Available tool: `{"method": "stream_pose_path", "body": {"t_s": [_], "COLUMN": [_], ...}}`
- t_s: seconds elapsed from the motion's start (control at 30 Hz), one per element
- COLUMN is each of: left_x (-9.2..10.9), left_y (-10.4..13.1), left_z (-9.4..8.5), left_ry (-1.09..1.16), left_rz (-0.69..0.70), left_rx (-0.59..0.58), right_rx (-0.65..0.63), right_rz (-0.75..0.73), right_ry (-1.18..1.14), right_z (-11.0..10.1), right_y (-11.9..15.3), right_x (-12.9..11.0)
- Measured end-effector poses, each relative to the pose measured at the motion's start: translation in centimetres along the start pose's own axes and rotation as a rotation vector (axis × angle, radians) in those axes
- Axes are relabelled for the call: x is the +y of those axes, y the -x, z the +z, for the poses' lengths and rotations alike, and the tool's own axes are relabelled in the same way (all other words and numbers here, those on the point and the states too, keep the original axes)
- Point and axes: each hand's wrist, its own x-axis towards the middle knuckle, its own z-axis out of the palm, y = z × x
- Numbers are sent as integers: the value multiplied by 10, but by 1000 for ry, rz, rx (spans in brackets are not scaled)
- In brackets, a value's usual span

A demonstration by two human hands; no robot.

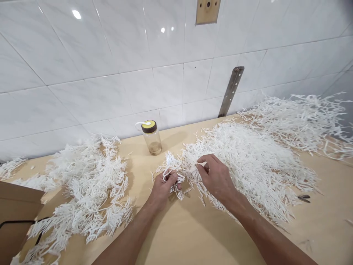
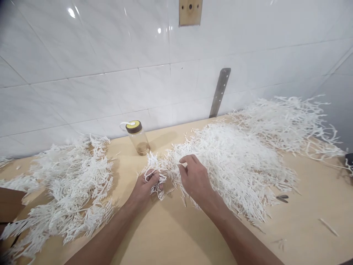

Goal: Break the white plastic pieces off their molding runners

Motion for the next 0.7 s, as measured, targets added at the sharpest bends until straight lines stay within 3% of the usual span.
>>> {"method": "stream_pose_path", "body": {"t_s": [0.13, 0.27, 0.7], "left_x": [0, 2, 3], "left_y": [0, 0, 2], "left_z": [2, 3, 5], "left_ry": [-58, -94, -85], "left_rz": [28, 43, 22], "left_rx": [14, 2, 8], "right_rx": [-139, -238, -236], "right_rz": [-40, -41, -127], "right_ry": [-189, -190, -54], "right_z": [8, 17, 21], "right_y": [8, 13, 17], "right_x": [-17, -25, -28]}}
